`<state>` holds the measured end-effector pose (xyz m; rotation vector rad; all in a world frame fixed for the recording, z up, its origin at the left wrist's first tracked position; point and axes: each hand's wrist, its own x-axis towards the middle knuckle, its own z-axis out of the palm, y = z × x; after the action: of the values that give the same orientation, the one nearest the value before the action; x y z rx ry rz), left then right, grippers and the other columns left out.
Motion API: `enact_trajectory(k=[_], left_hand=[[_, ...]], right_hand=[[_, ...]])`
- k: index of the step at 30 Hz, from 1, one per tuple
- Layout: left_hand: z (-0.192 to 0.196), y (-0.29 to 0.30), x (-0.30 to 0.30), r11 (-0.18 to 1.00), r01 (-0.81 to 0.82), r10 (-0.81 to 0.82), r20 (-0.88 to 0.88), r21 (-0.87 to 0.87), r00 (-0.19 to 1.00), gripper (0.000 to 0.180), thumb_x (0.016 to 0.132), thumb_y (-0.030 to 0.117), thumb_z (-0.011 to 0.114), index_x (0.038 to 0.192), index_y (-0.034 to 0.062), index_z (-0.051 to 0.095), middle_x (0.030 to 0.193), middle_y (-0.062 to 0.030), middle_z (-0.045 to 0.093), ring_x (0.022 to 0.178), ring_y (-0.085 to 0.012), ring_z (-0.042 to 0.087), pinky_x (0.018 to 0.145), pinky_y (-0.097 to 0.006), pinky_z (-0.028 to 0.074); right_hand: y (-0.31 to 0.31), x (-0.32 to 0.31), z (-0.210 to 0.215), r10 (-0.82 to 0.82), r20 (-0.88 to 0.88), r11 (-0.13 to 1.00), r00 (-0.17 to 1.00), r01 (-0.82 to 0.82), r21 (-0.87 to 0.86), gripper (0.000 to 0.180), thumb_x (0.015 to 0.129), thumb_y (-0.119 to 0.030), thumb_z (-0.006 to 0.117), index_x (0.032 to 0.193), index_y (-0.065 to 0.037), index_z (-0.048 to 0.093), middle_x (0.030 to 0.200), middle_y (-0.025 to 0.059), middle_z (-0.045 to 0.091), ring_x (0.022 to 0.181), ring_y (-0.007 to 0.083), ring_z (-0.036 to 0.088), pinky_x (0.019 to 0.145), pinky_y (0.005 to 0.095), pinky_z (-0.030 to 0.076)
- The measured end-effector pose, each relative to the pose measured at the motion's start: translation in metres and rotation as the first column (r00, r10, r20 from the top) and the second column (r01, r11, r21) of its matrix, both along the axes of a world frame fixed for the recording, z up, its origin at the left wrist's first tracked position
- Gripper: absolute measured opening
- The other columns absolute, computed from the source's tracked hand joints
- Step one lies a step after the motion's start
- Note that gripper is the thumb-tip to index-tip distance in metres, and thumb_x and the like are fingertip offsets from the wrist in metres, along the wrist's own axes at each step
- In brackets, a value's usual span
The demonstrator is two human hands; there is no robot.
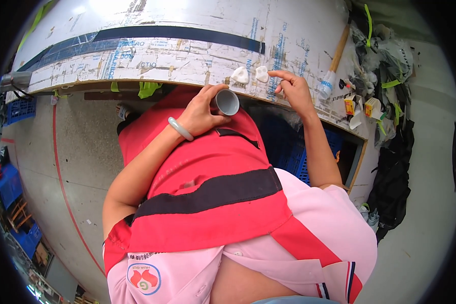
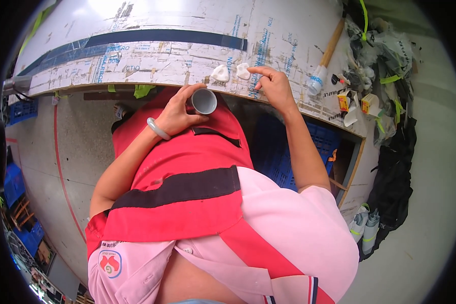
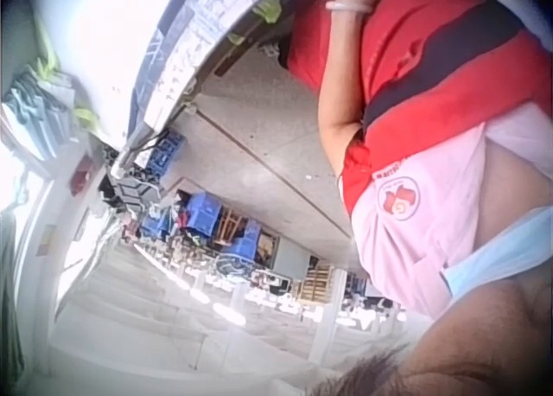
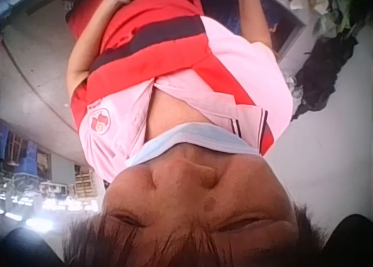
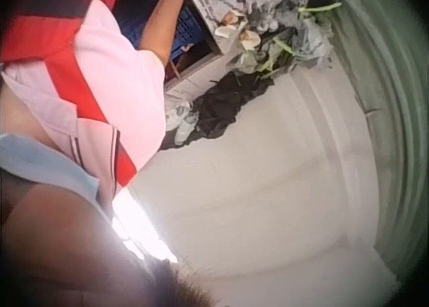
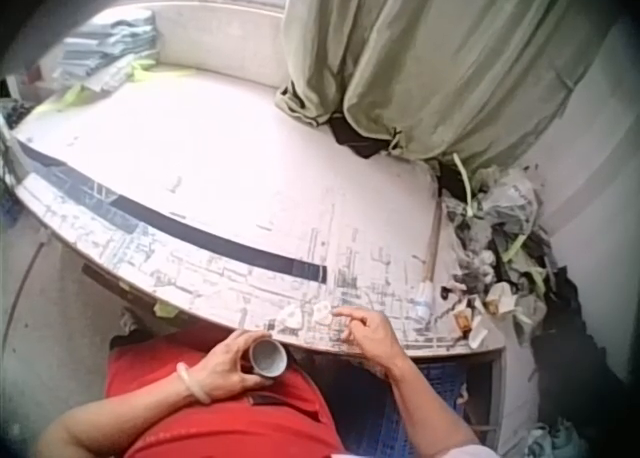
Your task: Inspecting and placing small white components into a metal cylinder at a factory workstation.
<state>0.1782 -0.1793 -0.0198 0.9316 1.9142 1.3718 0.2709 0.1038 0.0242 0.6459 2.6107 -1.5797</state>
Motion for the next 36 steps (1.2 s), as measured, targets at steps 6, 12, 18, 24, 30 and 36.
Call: enact_trajectory(k=[6,12,18,24,30,36], left_hand=[[0.001,-0.002,-0.001,0.999,0.004,-0.002,0.055,-0.039,0.998,0.079,0.072,0.017,0.088,0.141,0.0054,0.051,0.133,-0.0197,0.057,0.129,-0.0339,0.053,0.108,-0.039,0.043],[-0.001,-0.003,0.0,1.0,-0.013,0.013,-0.045,-0.005,0.999,0.077,0.071,0.017,0.087,0.138,0.0034,0.052,0.125,-0.0166,0.056,0.114,-0.0337,0.06,0.1,-0.039,0.049],[-0.001,-0.004,0.0,1.0,-0.007,0.007,0.01,-0.011,1.0,0.077,0.071,0.017,0.087,0.138,0.0026,0.051,0.125,-0.0176,0.056,0.115,-0.0345,0.059,0.101,-0.04,0.049],[0.0,-0.004,0.0,1.0,-0.011,0.011,0.013,0.005,1.0,0.077,0.07,0.016,0.086,0.138,0.0026,0.051,0.125,-0.018,0.055,0.115,-0.0345,0.059,0.101,-0.039,0.049],[0.0,-0.004,0.0,1.0,-0.006,0.006,0.029,0.001,1.0,0.077,0.07,0.015,0.086,0.138,0.0036,0.052,0.125,-0.0179,0.056,0.113,-0.0344,0.06,0.1,-0.04,0.049],[-0.002,-0.005,0.001,1.0,-0.019,0.019,0.003,0.008,1.0,0.076,0.07,0.015,0.086,0.137,0.0044,0.052,0.124,-0.0172,0.056,0.113,-0.034,0.06,0.099,-0.039,0.049]], right_hand=[[0.002,-0.003,-0.009,-0.082,0.066,0.996,0.994,0.083,-0.011,0.041,0.085,0.0,0.045,0.115,0.002,0.073,0.121,0.0152,0.07,0.07,0.0108,0.063,0.072,0.026,0.052],[-0.002,-0.005,-0.009,-0.096,0.063,0.995,0.993,0.096,0.011,0.041,0.085,0.001,0.046,0.115,0.002,0.073,0.119,0.0152,0.07,0.07,0.0111,0.063,0.071,0.026,0.052],[-0.006,-0.008,-0.011,-0.051,0.011,0.998,0.999,0.05,0.029,0.04,0.087,0.001,0.045,0.115,0.0,0.074,0.119,0.0147,0.07,0.069,0.011,0.063,0.071,0.0256,0.053],[-0.025,-0.01,-0.014,0.053,-0.059,0.997,0.997,-0.056,-0.05,0.041,0.089,0.001,0.045,0.118,-0.003,0.074,0.12,0.0081,0.069,0.071,0.0061,0.061,0.058,0.0197,0.045],[-0.042,-0.015,-0.016,0.101,-0.064,0.993,0.993,-0.105,-0.061,0.039,0.09,0.0,0.044,0.117,0.0,0.073,0.12,0.0137,0.07,0.069,0.0119,0.064,0.07,0.0261,0.054],[-0.044,-0.021,-0.018,0.093,-0.041,0.995,0.995,-0.094,-0.032,0.041,0.089,0.003,0.044,0.12,0.001,0.071,0.125,0.013,0.067,0.074,0.0102,0.062,0.075,0.0243,0.053]])
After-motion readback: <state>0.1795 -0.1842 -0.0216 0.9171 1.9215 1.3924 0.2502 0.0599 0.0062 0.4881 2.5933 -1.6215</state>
